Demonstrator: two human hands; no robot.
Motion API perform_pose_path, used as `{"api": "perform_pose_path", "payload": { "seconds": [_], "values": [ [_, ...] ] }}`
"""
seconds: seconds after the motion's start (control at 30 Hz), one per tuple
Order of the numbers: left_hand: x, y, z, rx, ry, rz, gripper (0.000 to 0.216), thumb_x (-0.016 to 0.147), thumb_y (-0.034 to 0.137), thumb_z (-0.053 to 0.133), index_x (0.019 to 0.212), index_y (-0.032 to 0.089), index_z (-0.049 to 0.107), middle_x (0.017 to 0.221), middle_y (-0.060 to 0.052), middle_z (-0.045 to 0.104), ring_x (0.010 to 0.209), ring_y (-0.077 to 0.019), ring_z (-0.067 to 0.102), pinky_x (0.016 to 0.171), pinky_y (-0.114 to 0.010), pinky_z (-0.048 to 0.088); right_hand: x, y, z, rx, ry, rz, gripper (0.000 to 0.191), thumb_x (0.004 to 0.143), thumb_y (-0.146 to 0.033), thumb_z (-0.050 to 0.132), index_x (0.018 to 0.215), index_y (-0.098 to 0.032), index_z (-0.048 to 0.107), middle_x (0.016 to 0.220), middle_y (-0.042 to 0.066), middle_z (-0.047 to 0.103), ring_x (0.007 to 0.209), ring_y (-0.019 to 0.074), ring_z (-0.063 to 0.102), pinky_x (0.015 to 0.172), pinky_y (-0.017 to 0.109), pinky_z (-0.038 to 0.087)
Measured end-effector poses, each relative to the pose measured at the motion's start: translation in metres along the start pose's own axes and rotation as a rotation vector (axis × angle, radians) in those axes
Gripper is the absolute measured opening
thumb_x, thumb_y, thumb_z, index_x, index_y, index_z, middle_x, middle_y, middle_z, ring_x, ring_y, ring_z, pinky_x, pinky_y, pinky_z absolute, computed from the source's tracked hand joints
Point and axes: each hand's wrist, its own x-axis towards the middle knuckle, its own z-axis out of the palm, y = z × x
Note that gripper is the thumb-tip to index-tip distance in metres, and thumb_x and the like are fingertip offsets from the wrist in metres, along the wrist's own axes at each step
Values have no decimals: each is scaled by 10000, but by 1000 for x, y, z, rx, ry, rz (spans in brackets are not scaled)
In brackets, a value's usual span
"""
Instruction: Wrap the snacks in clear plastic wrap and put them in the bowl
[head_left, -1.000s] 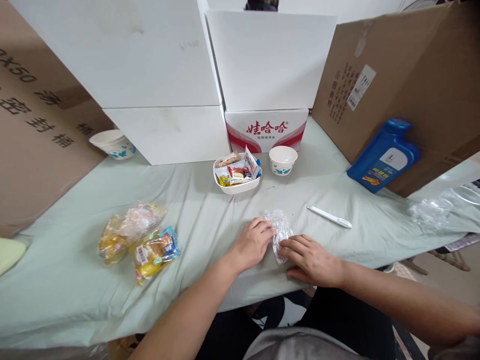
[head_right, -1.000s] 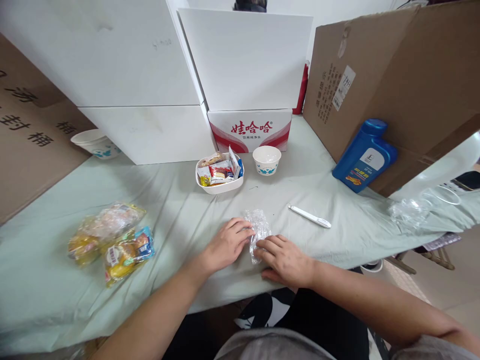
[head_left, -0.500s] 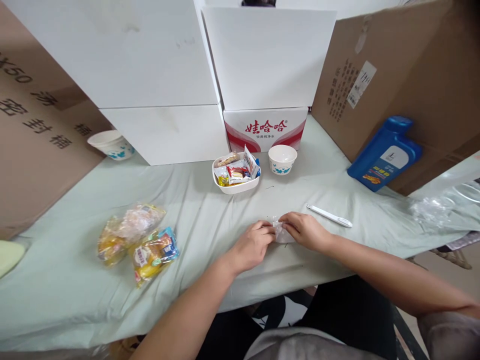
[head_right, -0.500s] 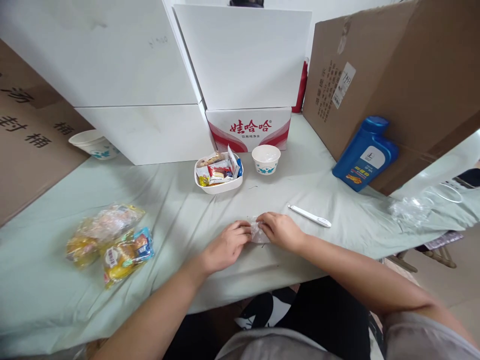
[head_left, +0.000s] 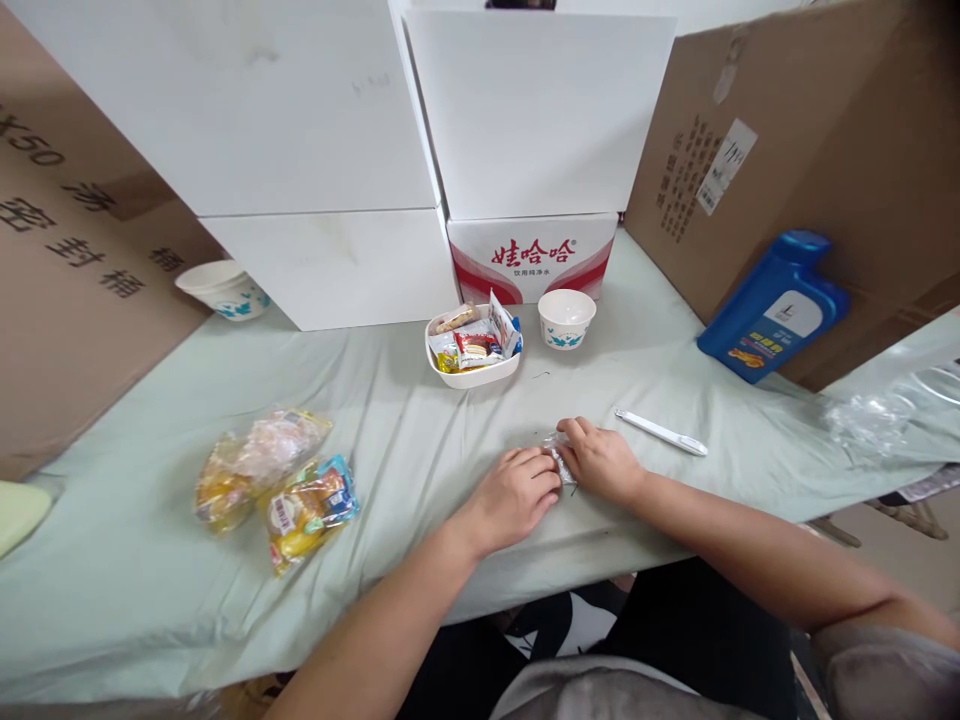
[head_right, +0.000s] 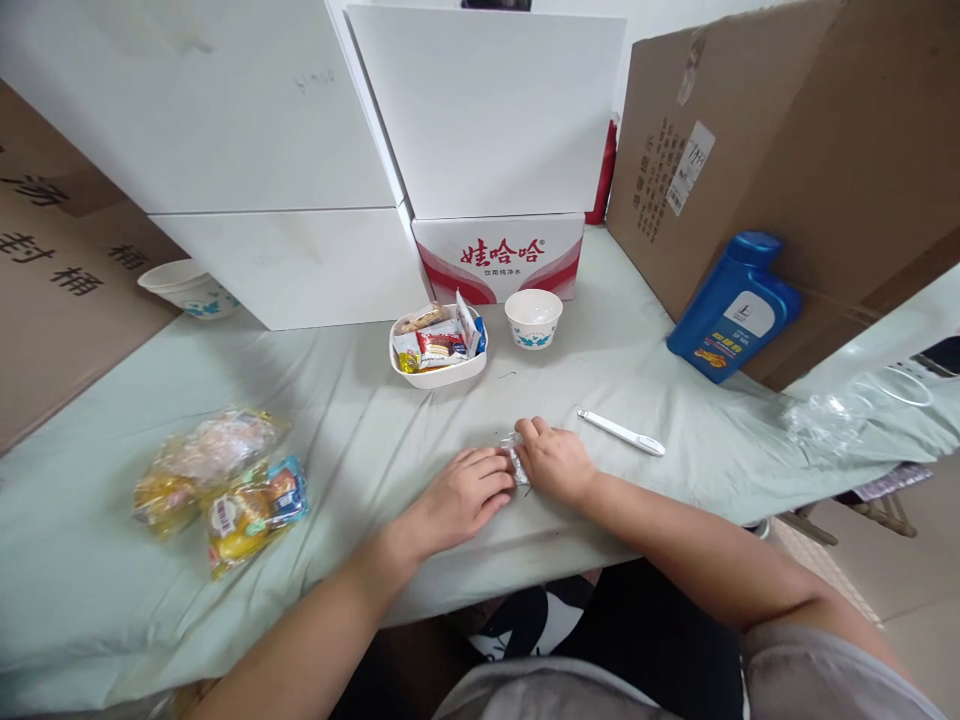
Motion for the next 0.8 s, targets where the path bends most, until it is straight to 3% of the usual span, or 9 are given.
{"api": "perform_pose_path", "payload": {
  "seconds": [0.13, 0.2, 0.33, 0.43, 0.5, 0.57, 0.7, 0.8],
  "values": [
    [-1, -3, 3, -10, -31, -62, 155, 878, 150, 566, 974, 207, 674, 1088, -52, 690, 1128, -223, 584, 974, -403, 469, 5, 21, -10, -58, 189, 38, 215, 927, -226, 507, 1077, -139, 633, 1159, 183, 623, 1037, 325, 586, 854, 427, 456],
    [0, -4, 4, -18, -38, -54, 150, 871, 156, 576, 974, 207, 673, 1093, -50, 691, 1133, -226, 586, 980, -402, 467, 1, 26, -13, -5, 280, -46, 224, 918, -197, 512, 1090, -146, 646, 1238, 186, 599, 1142, 338, 537, 935, 477, 435],
    [1, -2, 1, -11, 42, -71, 143, 887, 155, 535, 940, 196, 660, 1026, -60, 700, 1042, -227, 625, 936, -401, 501, -17, 21, -2, 193, 187, -435, 284, 931, -289, 548, 1186, -206, 640, 1292, 131, 611, 1208, 285, 529, 1002, 476, 444],
    [2, 1, -2, -1, 265, -173, 196, 901, 145, 477, 1012, 191, 632, 996, -80, 687, 950, -216, 635, 868, -392, 529, -16, 25, 8, 261, 123, -495, 289, 960, -236, 485, 1195, -219, 652, 1257, 118, 650, 1174, 262, 569, 974, 471, 477],
    [3, 1, -5, -4, 383, -193, 213, 899, 136, 466, 1043, 190, 613, 971, -85, 675, 924, -217, 627, 842, -389, 534, 1, 36, 4, 311, 143, -469, 306, 966, -209, 439, 1159, -227, 676, 1203, 115, 680, 1121, 252, 603, 946, 462, 498],
    [3, 0, -6, -22, 414, -184, 207, 888, 119, 467, 1025, 188, 608, 948, -82, 669, 912, -216, 619, 829, -384, 536, 33, 50, -12, 337, 234, -380, 317, 965, -229, 426, 1144, -244, 688, 1187, 112, 686, 1107, 257, 609, 956, 474, 491],
    [5, -4, -2, -57, 289, -146, 179, 858, 93, 492, 944, 187, 617, 986, -81, 663, 977, -226, 597, 867, -388, 528, 115, 72, -62, 187, 501, -52, 362, 989, -255, 384, 1218, -207, 659, 1311, 121, 605, 1244, 274, 498, 1071, 479, 383],
    [5, -8, 3, -60, 184, -118, 158, 863, 106, 498, 917, 181, 626, 1044, -97, 654, 1014, -226, 581, 892, -389, 524, 167, 76, -84, 60, 329, 178, 344, 992, -244, 415, 1209, -141, 661, 1326, 156, 564, 1291, 306, 435, 1080, 448, 354]
  ]
}}
